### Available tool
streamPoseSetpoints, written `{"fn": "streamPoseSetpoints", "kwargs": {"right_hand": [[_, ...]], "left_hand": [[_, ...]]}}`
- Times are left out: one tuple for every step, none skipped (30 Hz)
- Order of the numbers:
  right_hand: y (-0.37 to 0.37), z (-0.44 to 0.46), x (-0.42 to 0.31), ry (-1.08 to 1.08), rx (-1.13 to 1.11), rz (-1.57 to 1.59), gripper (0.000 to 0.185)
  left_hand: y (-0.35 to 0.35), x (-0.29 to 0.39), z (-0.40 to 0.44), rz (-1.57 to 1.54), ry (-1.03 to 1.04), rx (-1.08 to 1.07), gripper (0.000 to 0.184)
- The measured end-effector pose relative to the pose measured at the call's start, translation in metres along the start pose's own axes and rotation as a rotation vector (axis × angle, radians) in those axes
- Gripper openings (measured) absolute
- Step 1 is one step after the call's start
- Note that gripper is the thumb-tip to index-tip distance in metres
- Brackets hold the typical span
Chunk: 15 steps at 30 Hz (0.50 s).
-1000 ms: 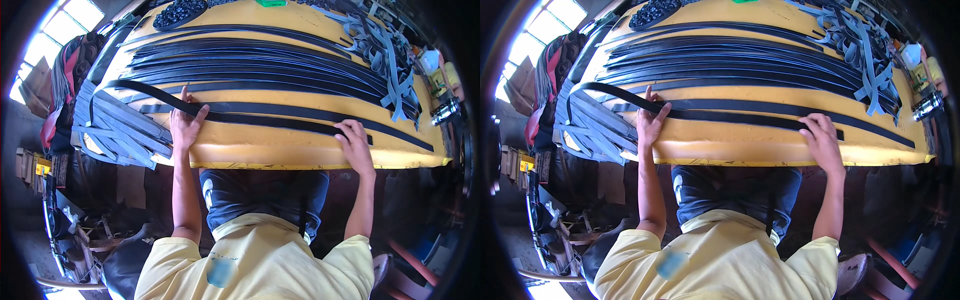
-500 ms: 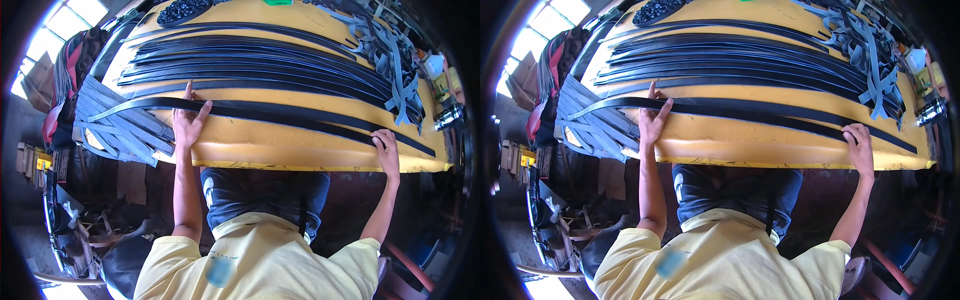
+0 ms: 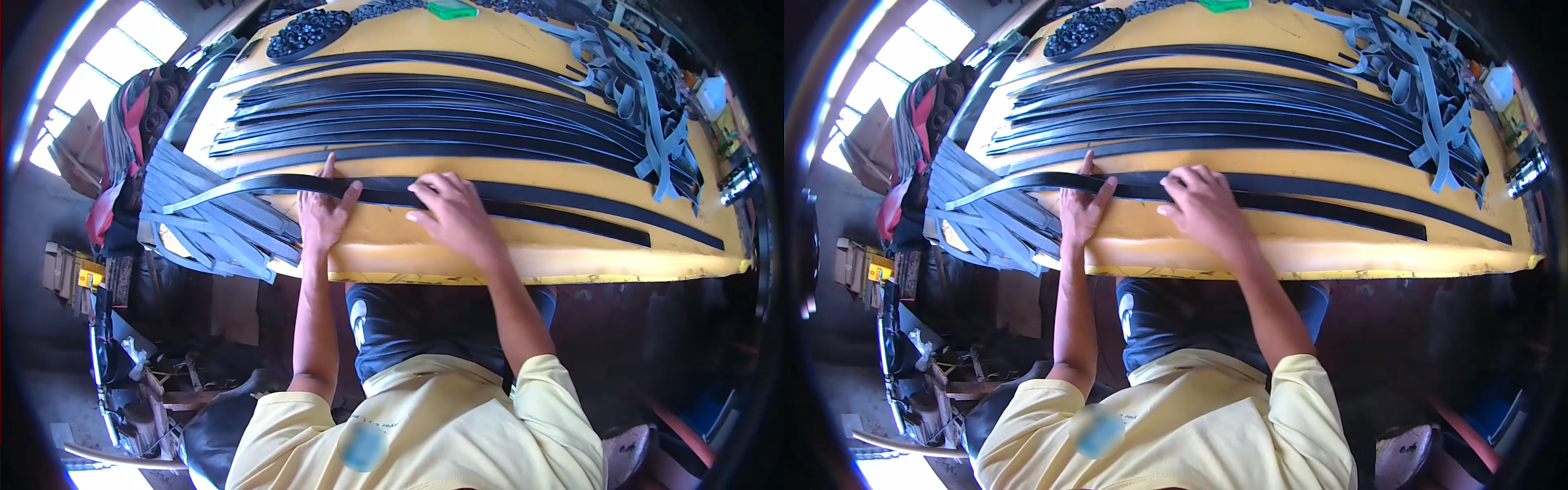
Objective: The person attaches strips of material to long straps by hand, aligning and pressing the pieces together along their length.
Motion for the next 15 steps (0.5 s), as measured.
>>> {"fn": "streamPoseSetpoints", "kwargs": {"right_hand": [[0.014, 0.009, -0.005, -0.033, 0.019, -0.046, 0.039], [0.024, 0.016, -0.006, -0.041, 0.002, -0.025, 0.036], [0.029, 0.02, -0.008, -0.045, -0.022, -0.004, 0.033], [0.031, 0.021, -0.008, -0.045, -0.028, -0.004, 0.033], [0.03, 0.021, -0.008, -0.052, -0.031, 0.005, 0.03], [0.029, 0.021, -0.006, -0.058, -0.034, 0.01, 0.027], [0.027, 0.02, -0.003, -0.054, -0.043, 0.005, 0.027], [0.026, 0.019, -0.003, -0.105, -0.056, 0.015, 0.027], [0.024, 0.018, -0.004, -0.157, -0.065, 0.026, 0.029], [0.02, 0.014, -0.001, -0.153, -0.067, 0.026, 0.029], [0.015, 0.01, 0.002, -0.167, -0.08, 0.037, 0.029], [0.008, 0.007, 0.004, -0.182, -0.094, 0.047, 0.028], [0.001, 0.003, 0.005, -0.185, -0.099, 0.044, 0.028], [-0.008, -0.001, 0.007, -0.166, -0.115, 0.034, 0.025], [-0.016, -0.007, 0.01, -0.144, -0.132, 0.023, 0.022]], "left_hand": [[0.001, -0.001, 0.001, 0.001, -0.007, -0.016, 0.078], [0.0, -0.001, 0.004, 0.006, -0.007, -0.006, 0.078], [0.0, -0.001, 0.003, 0.012, -0.014, -0.009, 0.079], [0.001, -0.002, 0.0, 0.015, -0.024, -0.016, 0.08], [0.002, -0.002, 0.0, 0.01, -0.028, -0.018, 0.08], [0.001, -0.003, 0.001, -0.04, -0.052, -0.006, 0.081], [0.001, -0.004, 0.001, -0.09, -0.078, 0.005, 0.082], [0.001, -0.004, 0.001, -0.092, -0.087, 0.013, 0.083], [0.002, -0.004, 0.001, -0.096, -0.087, 0.01, 0.083], [0.002, -0.008, -0.001, -0.173, -0.135, 0.019, 0.084], [0.002, -0.012, -0.002, -0.251, -0.183, 0.032, 0.085], [-0.001, -0.009, -0.001, -0.218, -0.173, 0.044, 0.087], [-0.001, -0.01, -0.002, -0.222, -0.177, 0.047, 0.087], [-0.002, -0.012, -0.002, -0.239, -0.192, 0.072, 0.088], [-0.001, -0.013, -0.003, -0.258, -0.207, 0.095, 0.089]]}}
Point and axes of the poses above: each hand's wrist, its own z-axis towards the middle knuckle, its own y-axis out of the palm, x = y × z, the point moved 8 cm from there along z, towards the middle knuckle, and after that the axes turned 10 degrees about z, right-handed, at the moved point
